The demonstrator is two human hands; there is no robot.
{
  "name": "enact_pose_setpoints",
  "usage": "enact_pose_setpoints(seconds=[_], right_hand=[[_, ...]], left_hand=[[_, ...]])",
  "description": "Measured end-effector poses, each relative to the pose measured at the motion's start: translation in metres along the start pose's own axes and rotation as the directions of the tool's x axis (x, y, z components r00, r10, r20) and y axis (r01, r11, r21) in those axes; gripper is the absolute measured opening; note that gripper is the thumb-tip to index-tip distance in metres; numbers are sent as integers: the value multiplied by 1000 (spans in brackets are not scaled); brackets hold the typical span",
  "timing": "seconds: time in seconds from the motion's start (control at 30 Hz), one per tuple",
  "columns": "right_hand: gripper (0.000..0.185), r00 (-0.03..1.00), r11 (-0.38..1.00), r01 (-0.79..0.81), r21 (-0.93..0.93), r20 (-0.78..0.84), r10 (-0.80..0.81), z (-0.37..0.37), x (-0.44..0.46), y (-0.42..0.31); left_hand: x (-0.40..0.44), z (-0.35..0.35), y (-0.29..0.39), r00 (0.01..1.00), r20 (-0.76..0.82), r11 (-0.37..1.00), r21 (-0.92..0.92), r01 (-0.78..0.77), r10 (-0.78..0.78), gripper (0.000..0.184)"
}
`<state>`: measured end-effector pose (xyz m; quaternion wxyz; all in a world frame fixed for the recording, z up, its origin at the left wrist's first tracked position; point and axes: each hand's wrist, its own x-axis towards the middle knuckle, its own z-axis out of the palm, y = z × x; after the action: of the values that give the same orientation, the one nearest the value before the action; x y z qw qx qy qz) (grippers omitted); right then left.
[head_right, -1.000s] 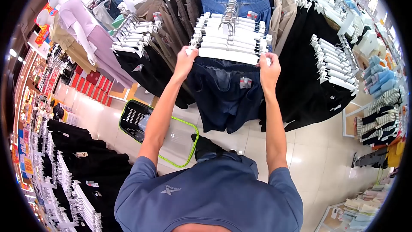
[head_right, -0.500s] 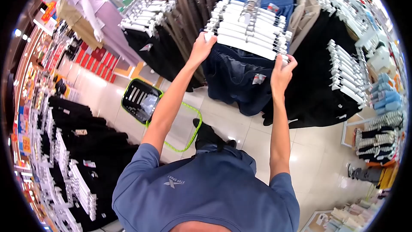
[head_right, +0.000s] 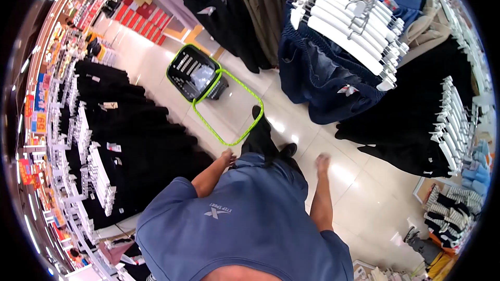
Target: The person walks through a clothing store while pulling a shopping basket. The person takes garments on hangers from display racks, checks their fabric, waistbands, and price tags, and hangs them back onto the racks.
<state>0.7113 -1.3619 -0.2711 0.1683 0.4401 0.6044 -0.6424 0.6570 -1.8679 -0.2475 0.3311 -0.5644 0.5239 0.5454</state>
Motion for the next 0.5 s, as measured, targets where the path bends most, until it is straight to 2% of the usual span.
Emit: enact_pose_setpoints(seconds=[0.03, 0.07, 0.1, 0.17, 0.23, 0.3, 0.33, 0.4, 0.43, 0.47, 0.5], right_hand=[[31, 975, 970, -162, 180, 180, 130, -8, -4, 88], [31, 928, 951, -303, 64, 246, 280, -14, -27, 125], [31, 896, 922, -353, -162, 224, 382, -18, -51, 145], [30, 889, 821, -285, -494, 184, 419, -29, -72, 184], [30, 912, 775, -193, -602, 182, 368, -42, -61, 200], [30, 943, 784, -89, -614, 201, 264, -60, -27, 218], [30, 955, 797, -49, -603, 206, 215, -63, -19, 217], [30, 971, 839, -18, -544, 190, 144, -67, -10, 211], [26, 976, 921, -157, -358, 86, 200, -34, -43, 122], [23, 967, 958, -254, -134, -19, 254, -3, -81, 21], [30, 955, 953, -290, -82, -88, 283, 21, -73, -24]], left_hand=[[-2, -27, -21, 997, -59, 995, -84, 49, -54, 38], [-2, -46, -41, 987, -113, 980, -175, 92, -113, 32], [-6, -54, -53, 974, -189, 970, -231, 80, -126, 28], [-13, -64, -57, 933, -329, 945, -325, 32, -145, 21], [-13, -60, -51, 969, -198, 924, -378, 62, -146, 16], [-1, -51, -36, 990, -88, 927, -368, 69, -109, 13], [0, -42, -22, 996, -94, 975, -220, -24, 3, 17], [14, -25, 6, 977, -85, 975, 126, -185, 196, 27], [19, -18, 25, 957, -70, 917, 311, -248, 283, 33], [30, -12, 37, 917, -51, 843, 417, -340, 395, 36], [25, -7, 52, 867, -18, 749, 513, -420, 498, 39]])
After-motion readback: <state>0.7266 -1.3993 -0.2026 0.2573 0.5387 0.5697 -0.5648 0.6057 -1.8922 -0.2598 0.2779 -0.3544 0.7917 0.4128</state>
